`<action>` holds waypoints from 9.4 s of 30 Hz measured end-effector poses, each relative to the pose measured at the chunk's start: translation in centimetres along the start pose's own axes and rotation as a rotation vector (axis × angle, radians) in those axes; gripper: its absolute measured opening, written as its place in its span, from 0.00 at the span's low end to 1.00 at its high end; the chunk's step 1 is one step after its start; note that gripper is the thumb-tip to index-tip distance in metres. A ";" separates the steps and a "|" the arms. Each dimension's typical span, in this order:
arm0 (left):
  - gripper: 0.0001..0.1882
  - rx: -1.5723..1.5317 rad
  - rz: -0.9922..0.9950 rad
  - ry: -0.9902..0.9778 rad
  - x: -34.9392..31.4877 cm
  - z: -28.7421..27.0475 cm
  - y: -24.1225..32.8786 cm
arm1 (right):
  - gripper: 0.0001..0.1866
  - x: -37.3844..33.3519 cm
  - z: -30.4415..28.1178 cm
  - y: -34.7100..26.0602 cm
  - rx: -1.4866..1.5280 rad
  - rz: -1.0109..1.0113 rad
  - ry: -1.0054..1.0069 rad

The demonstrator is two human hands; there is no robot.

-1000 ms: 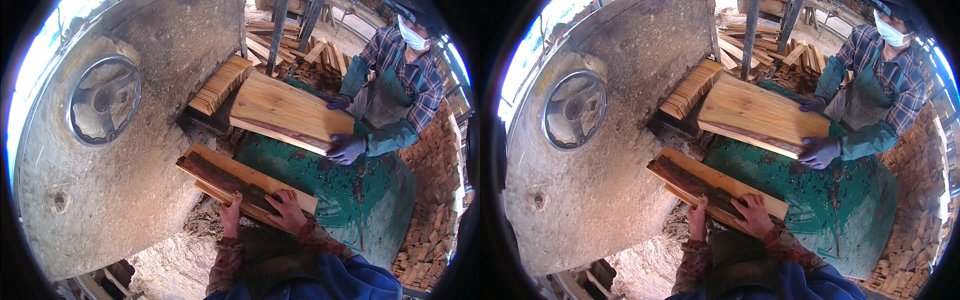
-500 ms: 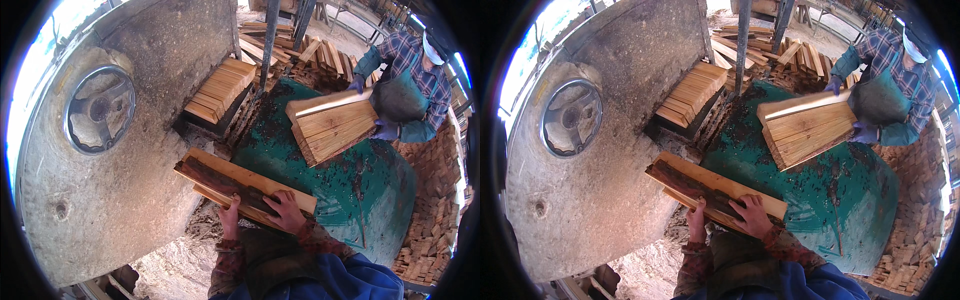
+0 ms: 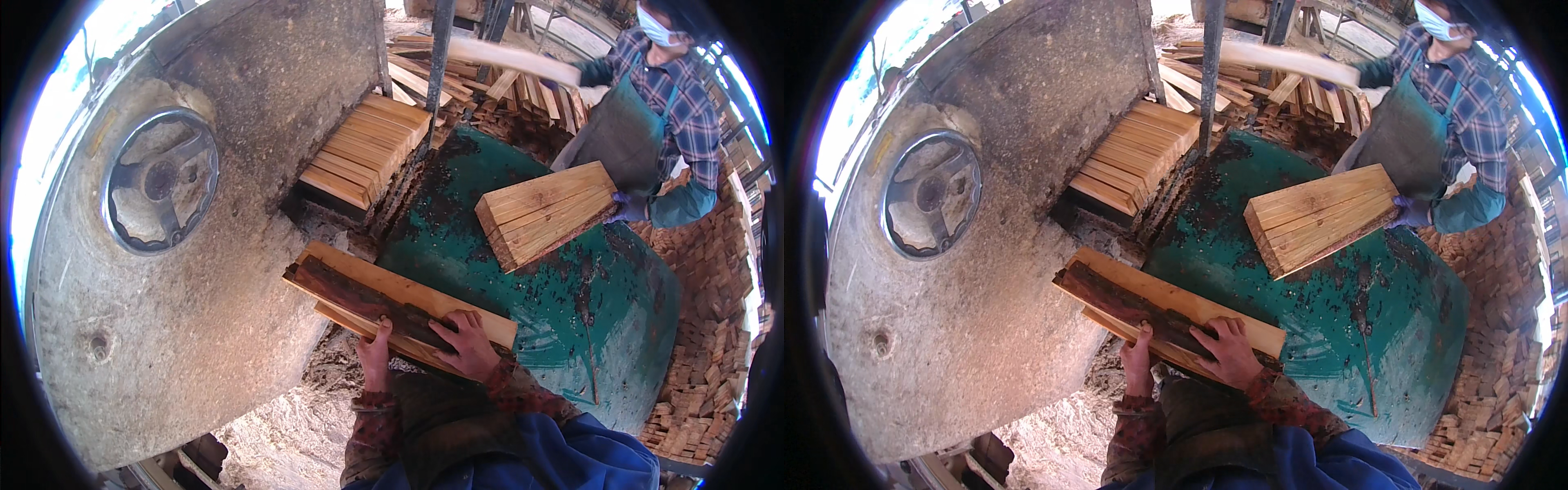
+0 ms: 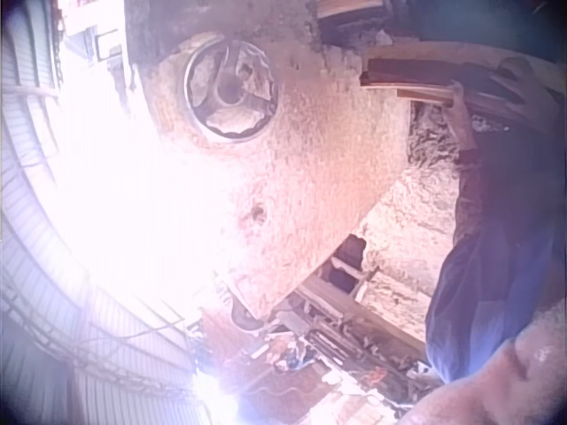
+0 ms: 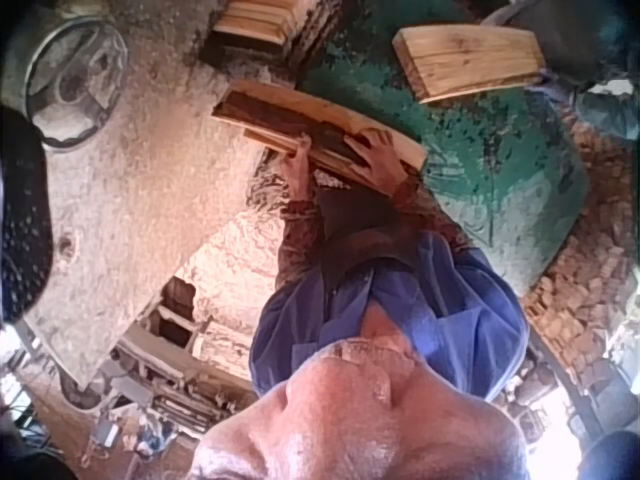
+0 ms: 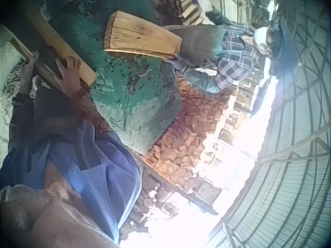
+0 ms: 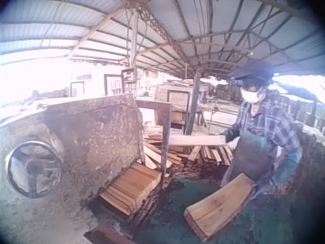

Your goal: The person walks through a lumber workshop and begins stacking processed wooden planks. They pick up planks from a conveyor table and arrange them into a pile, occasionally moving to a different area to place the wood.

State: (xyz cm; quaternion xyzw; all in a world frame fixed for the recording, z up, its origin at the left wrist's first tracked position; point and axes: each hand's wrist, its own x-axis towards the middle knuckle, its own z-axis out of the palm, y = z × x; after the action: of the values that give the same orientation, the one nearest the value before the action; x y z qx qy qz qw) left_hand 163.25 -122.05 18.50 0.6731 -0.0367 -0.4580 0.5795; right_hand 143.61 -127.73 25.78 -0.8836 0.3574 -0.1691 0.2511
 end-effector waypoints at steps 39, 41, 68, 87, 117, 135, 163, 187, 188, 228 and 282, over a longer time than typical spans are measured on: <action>0.29 0.009 0.019 -0.016 0.5 -0.3 -0.7 | 0.31 -0.1 0.4 0.4 0.001 -0.007 -0.006; 0.29 -0.002 0.028 -0.024 0.6 -0.3 -0.9 | 0.31 -0.1 0.4 0.5 0.000 -0.002 -0.010; 0.31 0.053 0.013 -0.011 -0.1 0.0 0.5 | 0.30 0.0 0.1 0.2 0.012 -0.002 0.006; 0.26 -0.029 -0.036 -0.007 -0.2 -0.1 0.1 | 0.29 0.1 0.0 0.0 0.014 -0.010 0.020; 0.26 -0.012 0.030 -0.032 0.3 -0.2 -0.5 | 0.31 -0.8 1.1 1.0 -0.047 -0.023 0.026; 0.25 -0.012 0.113 -0.025 1.6 -0.8 -2.1 | 0.32 -0.8 1.4 1.1 -0.033 -0.005 -0.005; 0.27 -0.028 0.020 -0.058 -0.2 -0.2 0.0 | 0.29 -0.7 0.5 0.5 -0.036 -0.016 0.018; 0.29 -0.012 0.020 -0.035 -0.3 0.0 0.1 | 0.29 -0.3 0.6 0.4 -0.015 -0.022 0.043; 0.29 -0.007 0.021 -0.030 -0.1 -0.3 -0.2 | 0.29 -0.2 0.7 0.3 -0.012 -0.026 0.040; 0.29 -0.002 -0.060 -0.044 -0.6 0.0 1.0 | 0.28 -0.1 0.4 0.3 -0.017 -0.001 0.010; 0.27 0.048 0.070 -0.052 1.1 -0.8 -1.8 | 0.30 -0.1 0.5 0.2 -0.006 -0.003 0.015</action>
State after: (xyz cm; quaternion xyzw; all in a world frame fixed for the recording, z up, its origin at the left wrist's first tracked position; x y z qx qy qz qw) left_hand 163.58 -121.52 16.33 0.6731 -0.0861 -0.4537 0.5776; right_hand 143.69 -127.67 25.22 -0.8836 0.3585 -0.1749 0.2454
